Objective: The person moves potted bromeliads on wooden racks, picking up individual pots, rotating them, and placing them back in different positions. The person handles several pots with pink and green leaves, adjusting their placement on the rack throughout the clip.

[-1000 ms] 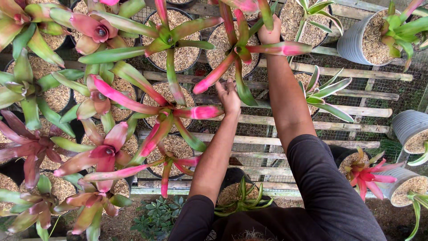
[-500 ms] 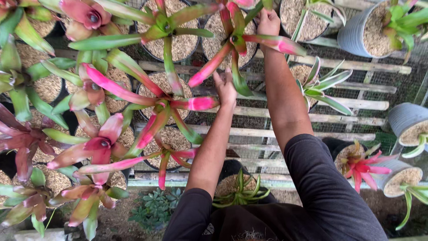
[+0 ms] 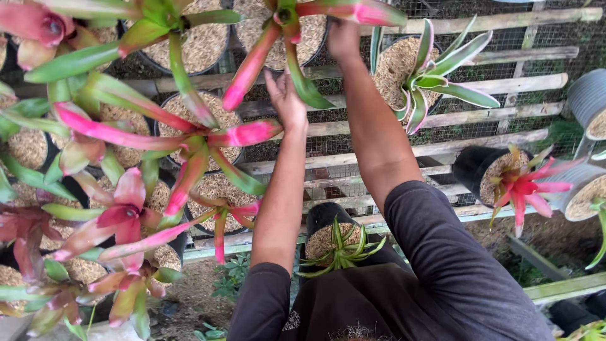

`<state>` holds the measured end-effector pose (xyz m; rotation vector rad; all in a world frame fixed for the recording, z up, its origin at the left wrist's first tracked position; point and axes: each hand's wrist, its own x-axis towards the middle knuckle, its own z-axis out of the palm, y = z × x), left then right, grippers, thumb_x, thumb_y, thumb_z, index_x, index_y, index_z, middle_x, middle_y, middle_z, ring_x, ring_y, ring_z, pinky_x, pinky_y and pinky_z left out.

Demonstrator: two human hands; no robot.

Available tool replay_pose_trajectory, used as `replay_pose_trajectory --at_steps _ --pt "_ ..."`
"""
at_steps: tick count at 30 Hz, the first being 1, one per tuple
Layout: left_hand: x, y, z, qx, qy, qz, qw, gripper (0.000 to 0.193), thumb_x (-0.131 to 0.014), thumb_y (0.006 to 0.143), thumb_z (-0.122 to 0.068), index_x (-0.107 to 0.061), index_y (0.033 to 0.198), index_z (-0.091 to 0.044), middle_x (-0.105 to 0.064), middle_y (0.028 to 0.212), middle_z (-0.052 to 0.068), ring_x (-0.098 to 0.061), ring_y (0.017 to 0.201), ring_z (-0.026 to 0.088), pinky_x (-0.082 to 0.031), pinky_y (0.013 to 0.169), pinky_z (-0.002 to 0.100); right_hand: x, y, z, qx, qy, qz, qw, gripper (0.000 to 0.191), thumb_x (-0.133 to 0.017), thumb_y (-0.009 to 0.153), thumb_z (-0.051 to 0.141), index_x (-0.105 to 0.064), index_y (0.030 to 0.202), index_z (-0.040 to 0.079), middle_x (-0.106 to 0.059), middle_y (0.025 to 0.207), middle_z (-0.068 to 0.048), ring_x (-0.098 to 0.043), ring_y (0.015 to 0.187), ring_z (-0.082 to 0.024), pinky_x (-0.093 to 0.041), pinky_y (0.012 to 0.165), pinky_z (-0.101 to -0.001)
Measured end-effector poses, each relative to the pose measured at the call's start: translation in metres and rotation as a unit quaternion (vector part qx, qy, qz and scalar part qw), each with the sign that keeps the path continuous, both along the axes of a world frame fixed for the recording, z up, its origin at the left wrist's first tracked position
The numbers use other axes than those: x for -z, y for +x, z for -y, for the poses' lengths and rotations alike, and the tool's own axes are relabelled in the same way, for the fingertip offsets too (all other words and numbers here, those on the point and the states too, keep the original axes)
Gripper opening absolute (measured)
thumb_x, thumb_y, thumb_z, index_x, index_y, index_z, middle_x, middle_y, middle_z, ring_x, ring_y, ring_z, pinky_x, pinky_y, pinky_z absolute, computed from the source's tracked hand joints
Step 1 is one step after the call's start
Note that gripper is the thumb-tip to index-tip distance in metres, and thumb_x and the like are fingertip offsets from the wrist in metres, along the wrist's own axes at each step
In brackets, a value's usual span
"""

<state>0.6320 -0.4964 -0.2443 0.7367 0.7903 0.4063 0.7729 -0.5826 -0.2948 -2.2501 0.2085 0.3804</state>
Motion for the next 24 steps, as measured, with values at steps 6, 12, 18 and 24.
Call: replay_pose_trajectory --at_steps 6,12,18,24 --pt "-0.004 -0.004 -0.003 -0.006 -0.032 -0.021 0.999 0.086 -0.061 0.101 -0.020 -0.002 0.162 -0.005 -0.064 0.114 0.019 -0.070 0.099 0.027 -0.061 0.090 0.040 -0.013 -0.020 -0.011 -0.203 -0.216 0.195 0.935 0.066 -0.068 0.066 -0.001 -0.065 0.131 0.002 -0.068 0.119 -0.018 -0.060 0.115 -0.034 -0.045 0.104 -0.0408" --pt "0.004 -0.008 0.001 -0.028 -0.016 0.015 0.999 0.083 -0.061 0.102 -0.017 -0.007 0.163 -0.004 -0.061 0.116 0.020 -0.071 0.100 0.027 -0.061 0.097 0.044 -0.029 -0.034 -0.015 -0.276 -0.238 0.172 0.915 0.067 -0.077 0.065 0.006 -0.064 0.131 0.005 -0.061 0.132 -0.017 -0.050 0.122 -0.033 -0.041 0.096 -0.0447" --pt "0.005 -0.012 0.004 -0.012 0.003 -0.011 1.000 0.083 -0.061 0.103 -0.018 -0.004 0.162 -0.003 -0.067 0.109 0.020 -0.071 0.095 0.027 -0.059 0.085 0.038 -0.023 -0.036 -0.017 -0.250 -0.235 0.213 0.915 0.055 -0.078 0.078 0.006 -0.066 0.131 0.014 -0.065 0.130 -0.009 -0.052 0.123 -0.032 -0.043 0.093 -0.0451" --pt "0.004 -0.010 0.002 -0.009 -0.005 -0.031 0.999 0.084 -0.060 0.101 -0.022 -0.003 0.160 -0.003 -0.069 0.097 0.017 -0.071 0.085 0.025 -0.059 0.077 0.036 -0.019 -0.036 -0.017 -0.252 -0.267 0.246 0.897 0.059 -0.080 0.068 0.007 -0.069 0.125 0.012 -0.065 0.125 -0.011 -0.053 0.120 -0.033 -0.045 0.086 -0.0465"
